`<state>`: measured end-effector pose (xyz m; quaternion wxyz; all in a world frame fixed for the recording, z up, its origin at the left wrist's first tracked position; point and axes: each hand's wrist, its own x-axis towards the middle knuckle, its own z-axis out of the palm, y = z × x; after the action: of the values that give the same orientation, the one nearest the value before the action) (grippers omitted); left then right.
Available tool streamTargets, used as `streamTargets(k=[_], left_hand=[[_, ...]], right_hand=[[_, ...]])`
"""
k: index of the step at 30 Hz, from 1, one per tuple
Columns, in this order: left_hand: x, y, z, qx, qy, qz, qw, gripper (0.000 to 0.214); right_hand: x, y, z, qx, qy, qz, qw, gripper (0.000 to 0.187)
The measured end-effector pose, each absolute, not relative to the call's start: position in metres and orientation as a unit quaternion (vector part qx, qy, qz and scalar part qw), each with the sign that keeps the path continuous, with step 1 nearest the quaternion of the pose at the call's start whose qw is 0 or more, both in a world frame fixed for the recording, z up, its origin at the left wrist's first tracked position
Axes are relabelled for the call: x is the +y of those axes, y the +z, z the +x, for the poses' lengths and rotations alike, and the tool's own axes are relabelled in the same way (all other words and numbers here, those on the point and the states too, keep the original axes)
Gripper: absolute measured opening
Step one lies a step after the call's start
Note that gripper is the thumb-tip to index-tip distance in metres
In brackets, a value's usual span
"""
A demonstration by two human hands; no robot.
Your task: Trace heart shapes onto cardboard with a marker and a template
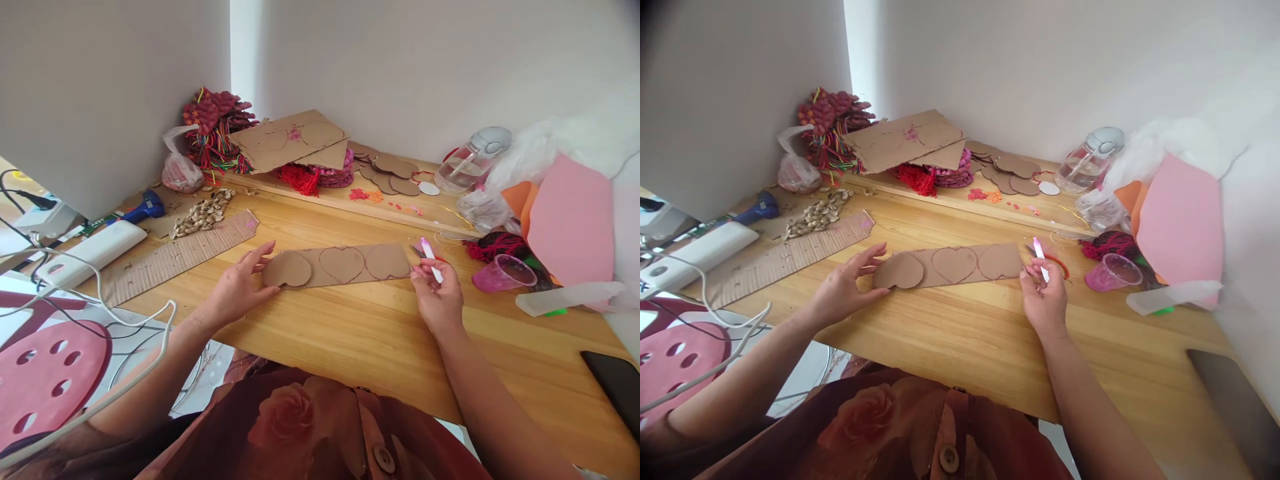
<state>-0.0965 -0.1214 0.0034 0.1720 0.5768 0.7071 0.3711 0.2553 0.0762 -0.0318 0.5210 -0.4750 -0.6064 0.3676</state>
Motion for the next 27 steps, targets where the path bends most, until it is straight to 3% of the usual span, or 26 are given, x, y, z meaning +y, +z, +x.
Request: streamTargets(k=[13, 27], left_hand=[[-0.133, 0.012, -0.119, 0.75, 0.393, 0.518, 0.119, 0.083], [-0.134, 0.005, -0.101, 0.717, 0.382, 0.565, 0.142, 0.081]], right_hand=[[0.079, -0.032, 0.258, -0.589, 0.372, -0.482, 0.531, 0.046], [0.08, -0.034, 0.258, -0.598, 0.331, -0.491, 0.54, 0.049]])
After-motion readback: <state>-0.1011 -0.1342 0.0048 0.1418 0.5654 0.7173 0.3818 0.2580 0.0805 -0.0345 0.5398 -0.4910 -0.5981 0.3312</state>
